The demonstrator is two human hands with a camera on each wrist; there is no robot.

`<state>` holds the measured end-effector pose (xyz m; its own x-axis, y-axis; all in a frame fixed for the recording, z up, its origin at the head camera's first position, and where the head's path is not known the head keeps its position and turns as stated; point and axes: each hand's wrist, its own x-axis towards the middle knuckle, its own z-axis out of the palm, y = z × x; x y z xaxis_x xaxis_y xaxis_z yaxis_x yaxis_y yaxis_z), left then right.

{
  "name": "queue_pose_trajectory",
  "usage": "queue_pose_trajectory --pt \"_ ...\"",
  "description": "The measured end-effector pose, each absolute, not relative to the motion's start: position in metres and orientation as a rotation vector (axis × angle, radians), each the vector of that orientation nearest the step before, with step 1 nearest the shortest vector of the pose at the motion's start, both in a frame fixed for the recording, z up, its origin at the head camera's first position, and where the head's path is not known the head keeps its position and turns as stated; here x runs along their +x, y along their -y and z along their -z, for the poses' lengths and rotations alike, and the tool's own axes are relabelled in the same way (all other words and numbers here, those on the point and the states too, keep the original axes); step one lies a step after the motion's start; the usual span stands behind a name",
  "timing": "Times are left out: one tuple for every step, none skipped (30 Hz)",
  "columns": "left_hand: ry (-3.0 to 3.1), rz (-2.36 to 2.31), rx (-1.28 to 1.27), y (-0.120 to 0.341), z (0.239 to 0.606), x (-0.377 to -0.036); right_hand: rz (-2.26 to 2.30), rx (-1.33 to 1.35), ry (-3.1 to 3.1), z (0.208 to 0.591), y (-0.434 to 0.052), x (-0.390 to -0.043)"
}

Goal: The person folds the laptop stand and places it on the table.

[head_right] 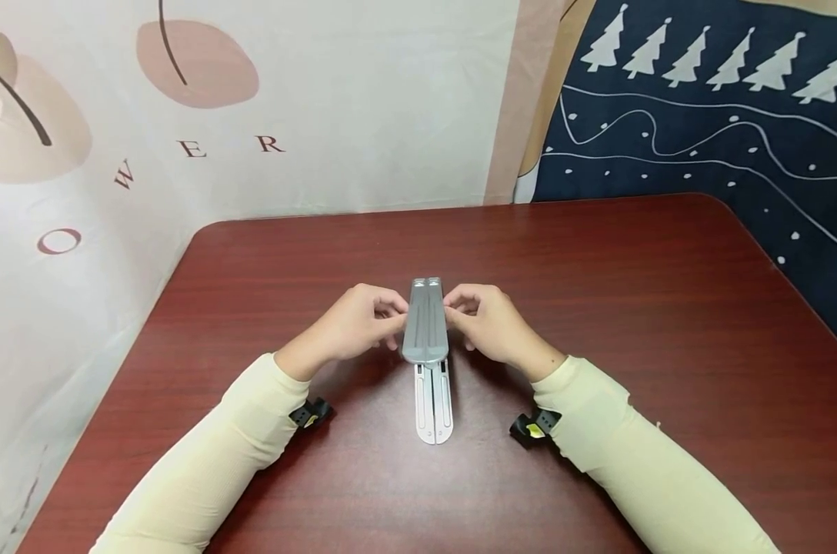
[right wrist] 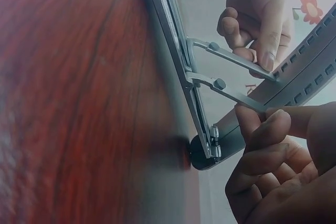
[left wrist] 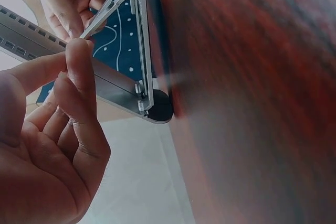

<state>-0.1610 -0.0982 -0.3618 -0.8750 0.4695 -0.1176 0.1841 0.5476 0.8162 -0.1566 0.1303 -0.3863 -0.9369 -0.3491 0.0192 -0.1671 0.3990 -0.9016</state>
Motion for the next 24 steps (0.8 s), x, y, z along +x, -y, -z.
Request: queue_pose_trajectory --pt "-2.463 -1.245 0.540 0.0986 0.3623 -0.1611 1.567 -0.462 -2.477 0.3861 -0.1302 -0.1564" --pt "-2.463 -1.247 0.539 0.0988 0.3623 -0.1611 1.566 -0.461 -2.476 0.3863 -0.1299 -0.1566" --pt "-2.464 -1.248 0.537 0.0990 0.3624 -0.1611 1.569 -0.460 -2.474 0.3865 -0.1297 -0.1569" --pt "-2.463 -1.251 0.532 0.0991 0.3626 -0.1612 1.573 -0.457 -2.469 0.3867 -0.1295 -0.1572" --pt "-2.463 -1.252 0.532 0.0992 0.3627 -0.1613 1.577 -0.454 -2.463 0.3869 -0.1294 -0.1573" --pt "-2.463 -1.253 0.532 0.0992 0.3628 -0.1616 1.582 -0.452 -2.455 0.3870 -0.1293 -0.1574" --pt "-2.463 -1.252 0.528 0.0991 0.3622 -0.1617 1.587 -0.450 -2.447 0.3869 -0.1292 -0.1576" --pt "-2.463 -1.252 0.526 0.0990 0.3615 -0.1617 1.592 -0.444 -2.438 0.3872 -0.1291 -0.1581" --pt "-2.461 -1.253 0.525 0.0990 0.3612 -0.1618 1.596 -0.442 -2.430 0.3871 -0.1291 -0.1582" --pt "-2.460 -1.252 0.524 0.0990 0.3612 -0.1619 1.598 -0.439 -2.422 0.3872 -0.1291 -0.1582" --pt "-2.460 -1.251 0.522 0.0989 0.3614 -0.1619 1.599 -0.438 -2.416 0.3872 -0.1292 -0.1582" --pt "-2.458 -1.250 0.521 0.0989 0.3618 -0.1619 1.602 -0.436 -2.409 0.3873 -0.1291 -0.1580" --pt "-2.456 -1.251 0.522 0.0989 0.3620 -0.1620 1.603 -0.435 -2.405 0.3873 -0.1292 -0.1580" --pt "-2.456 -1.253 0.522 0.0988 0.3620 -0.1620 1.606 -0.435 -2.400 0.3874 -0.1292 -0.1579" --pt "-2.457 -1.254 0.523 0.0988 0.3620 -0.1620 1.606 -0.434 -2.399 0.3875 -0.1292 -0.1579" --pt "-2.457 -1.254 0.526 0.0988 0.3623 -0.1622 1.608 -0.432 -2.398 0.3875 -0.1291 -0.1578" --pt "-2.457 -1.254 0.528 0.0989 0.3627 -0.1624 1.609 -0.430 -2.397 0.3875 -0.1290 -0.1578" --pt "-2.456 -1.255 0.531 0.0989 0.3626 -0.1624 1.610 -0.428 -2.397 0.3876 -0.1289 -0.1578" --pt "-2.457 -1.257 0.532 0.0990 0.3625 -0.1625 1.609 -0.426 -2.398 0.3876 -0.1290 -0.1579" --pt "-2.458 -1.259 0.533 0.0991 0.3624 -0.1626 1.608 -0.425 -2.400 0.3877 -0.1289 -0.1581" --pt "-2.459 -1.258 0.534 0.0991 0.3628 -0.1628 1.605 -0.422 -2.402 0.3878 -0.1288 -0.1583" --pt "-2.458 -1.256 0.536 0.0991 0.3634 -0.1630 1.602 -0.420 -2.405 0.3880 -0.1288 -0.1584" --pt "-2.457 -1.255 0.536 0.0992 0.3638 -0.1631 1.599 -0.418 -2.406 0.3882 -0.1288 -0.1586" --pt "-2.456 -1.255 0.537 0.0992 0.3642 -0.1633 1.595 -0.418 -2.408 0.3886 -0.1288 -0.1589"
